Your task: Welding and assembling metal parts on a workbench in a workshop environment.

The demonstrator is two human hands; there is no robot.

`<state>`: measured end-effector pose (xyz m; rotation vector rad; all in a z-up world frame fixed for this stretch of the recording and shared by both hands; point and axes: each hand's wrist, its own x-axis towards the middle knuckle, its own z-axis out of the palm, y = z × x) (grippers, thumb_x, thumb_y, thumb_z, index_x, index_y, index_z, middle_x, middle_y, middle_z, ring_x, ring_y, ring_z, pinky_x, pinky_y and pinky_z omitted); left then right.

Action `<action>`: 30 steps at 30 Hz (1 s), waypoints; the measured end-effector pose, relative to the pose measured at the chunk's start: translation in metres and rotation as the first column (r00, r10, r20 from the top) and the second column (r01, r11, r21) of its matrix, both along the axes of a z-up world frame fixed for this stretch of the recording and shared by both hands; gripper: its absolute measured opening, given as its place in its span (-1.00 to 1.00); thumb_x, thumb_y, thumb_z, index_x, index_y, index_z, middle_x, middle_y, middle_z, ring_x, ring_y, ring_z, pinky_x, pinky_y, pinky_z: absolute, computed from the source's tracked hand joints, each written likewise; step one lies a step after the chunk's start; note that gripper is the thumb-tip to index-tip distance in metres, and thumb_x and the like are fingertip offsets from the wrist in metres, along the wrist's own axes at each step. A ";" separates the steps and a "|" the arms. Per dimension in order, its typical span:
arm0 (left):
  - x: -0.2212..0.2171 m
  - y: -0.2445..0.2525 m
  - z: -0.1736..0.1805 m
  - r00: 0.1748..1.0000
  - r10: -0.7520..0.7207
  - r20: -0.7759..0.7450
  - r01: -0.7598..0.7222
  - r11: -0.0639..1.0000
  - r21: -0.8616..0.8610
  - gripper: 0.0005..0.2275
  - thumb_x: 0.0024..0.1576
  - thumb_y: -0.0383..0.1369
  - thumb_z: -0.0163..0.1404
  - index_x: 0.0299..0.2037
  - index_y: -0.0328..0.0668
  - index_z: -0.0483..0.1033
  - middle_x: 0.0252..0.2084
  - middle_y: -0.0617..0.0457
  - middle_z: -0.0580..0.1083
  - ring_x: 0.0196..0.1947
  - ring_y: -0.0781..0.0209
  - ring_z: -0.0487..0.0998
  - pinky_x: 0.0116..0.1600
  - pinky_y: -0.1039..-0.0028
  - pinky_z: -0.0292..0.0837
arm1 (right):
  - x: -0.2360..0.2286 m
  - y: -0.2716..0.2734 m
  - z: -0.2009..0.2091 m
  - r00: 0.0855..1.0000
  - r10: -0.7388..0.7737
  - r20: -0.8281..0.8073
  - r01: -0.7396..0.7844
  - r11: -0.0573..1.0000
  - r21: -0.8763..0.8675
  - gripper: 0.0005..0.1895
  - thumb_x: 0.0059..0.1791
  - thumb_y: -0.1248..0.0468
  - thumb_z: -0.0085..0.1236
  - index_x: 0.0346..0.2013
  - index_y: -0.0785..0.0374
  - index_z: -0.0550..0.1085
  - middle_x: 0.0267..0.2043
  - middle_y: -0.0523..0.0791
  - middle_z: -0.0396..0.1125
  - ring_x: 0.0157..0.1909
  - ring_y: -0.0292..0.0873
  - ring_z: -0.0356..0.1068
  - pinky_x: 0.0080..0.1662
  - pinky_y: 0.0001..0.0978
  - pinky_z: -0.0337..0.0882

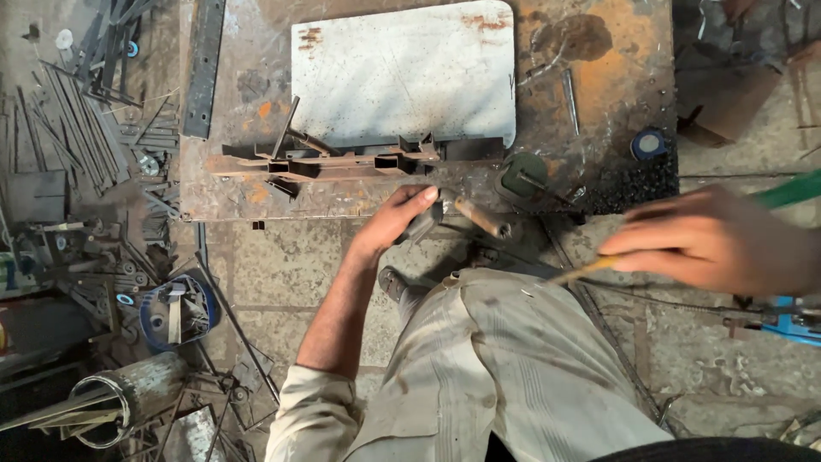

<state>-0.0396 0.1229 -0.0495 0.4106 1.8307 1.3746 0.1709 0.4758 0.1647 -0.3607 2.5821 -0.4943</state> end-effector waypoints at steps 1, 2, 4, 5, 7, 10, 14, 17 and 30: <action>0.005 0.002 -0.012 1.000 0.002 -0.004 -0.002 1.000 0.004 -0.38 0.18 0.09 0.03 0.15 -0.42 0.47 0.00 -0.04 0.55 0.04 0.22 0.52 0.16 0.39 0.41 | 0.002 -0.005 -0.010 1.000 0.002 -0.004 -0.002 1.000 0.004 -0.62 -0.10 0.00 0.21 0.01 -0.17 0.63 -0.27 -0.32 0.50 -0.44 -0.35 0.48 -0.41 -0.45 0.43; 0.001 0.008 -0.021 0.998 0.057 0.034 -0.057 0.998 0.019 -0.37 0.17 0.10 0.04 0.16 -0.42 0.46 0.02 -0.05 0.54 0.05 0.21 0.51 0.17 0.39 0.40 | -0.003 -0.007 -0.019 0.995 -0.041 -0.092 0.028 0.989 -0.142 -0.64 -0.09 0.06 0.24 -0.02 -0.01 0.62 -0.26 -0.23 0.53 -0.45 -0.28 0.49 -0.41 -0.41 0.44; -0.006 0.014 -0.029 0.991 0.123 0.056 -0.125 0.991 0.048 -0.35 0.16 0.11 0.05 0.17 -0.42 0.46 0.04 -0.06 0.53 0.06 0.20 0.50 0.18 0.39 0.39 | -0.003 -0.004 -0.031 0.978 -0.076 -0.192 0.020 0.961 -0.277 -0.66 -0.08 0.12 0.27 -0.05 0.14 0.60 -0.24 -0.14 0.56 -0.46 -0.20 0.50 -0.41 -0.37 0.45; -0.009 0.015 -0.030 0.983 0.155 0.101 -0.162 0.985 0.065 -0.34 0.14 0.11 0.06 0.16 -0.44 0.48 0.02 -0.09 0.53 0.02 0.18 0.49 0.14 0.36 0.40 | 0.000 0.002 -0.035 0.952 -0.178 -0.250 0.076 0.927 -0.368 -0.71 -0.06 0.15 0.22 -0.09 0.18 0.60 -0.30 -0.14 0.53 -0.43 -0.21 0.46 -0.39 -0.37 0.44; -0.010 0.012 -0.034 0.969 0.197 0.149 -0.211 0.974 0.080 -0.32 0.13 0.12 0.07 0.16 -0.45 0.50 0.01 -0.12 0.54 -0.01 0.15 0.48 0.10 0.34 0.40 | 0.007 0.006 -0.032 0.918 -0.269 -0.293 0.112 0.882 -0.458 -0.75 -0.03 0.18 0.18 -0.13 0.21 0.59 -0.36 -0.15 0.50 -0.40 -0.22 0.42 -0.37 -0.37 0.43; -0.013 0.007 -0.039 0.954 0.207 0.218 -0.224 0.973 0.055 -0.32 0.10 0.13 0.08 0.17 -0.41 0.48 0.01 -0.12 0.53 -0.02 0.15 0.48 0.08 0.33 0.40 | 0.017 -0.003 -0.011 0.813 -0.448 -0.372 0.343 0.885 -0.315 -0.71 -0.11 0.14 0.22 -0.19 0.21 0.62 -0.42 -0.16 0.50 -0.49 -0.21 0.43 -0.43 -0.33 0.44; -0.015 0.012 -0.043 0.974 0.174 0.146 -0.179 0.983 0.028 -0.32 0.12 0.15 0.07 0.16 -0.41 0.49 0.06 -0.08 0.52 0.06 0.22 0.47 0.16 0.43 0.37 | 0.021 -0.009 0.010 0.787 -0.325 -0.524 0.364 0.931 -0.031 -0.70 -0.12 0.07 0.30 -0.19 0.14 0.66 -0.45 -0.14 0.45 -0.51 -0.17 0.40 -0.41 -0.30 0.38; -0.016 0.018 -0.046 0.978 0.157 0.138 -0.160 0.987 0.006 -0.32 0.12 0.15 0.07 0.13 -0.43 0.51 0.02 -0.06 0.52 0.02 0.23 0.45 0.11 0.43 0.36 | 0.022 -0.006 0.016 0.829 -0.230 -0.510 0.377 0.903 0.206 -0.66 -0.10 -0.01 0.35 -0.12 0.04 0.68 -0.50 -0.20 0.43 -0.54 -0.21 0.39 -0.44 -0.34 0.35; -0.012 0.022 -0.052 0.973 0.131 0.191 -0.146 0.987 0.068 -0.37 0.12 0.10 0.07 0.11 -0.42 0.51 -0.03 -0.03 0.55 -0.05 0.25 0.49 0.05 0.43 0.41 | 0.014 -0.018 0.044 0.756 0.036 -0.653 0.307 0.862 0.403 -0.71 -0.13 0.05 0.31 -0.15 0.00 0.68 -0.50 -0.23 0.36 -0.50 -0.19 0.39 -0.42 -0.32 0.37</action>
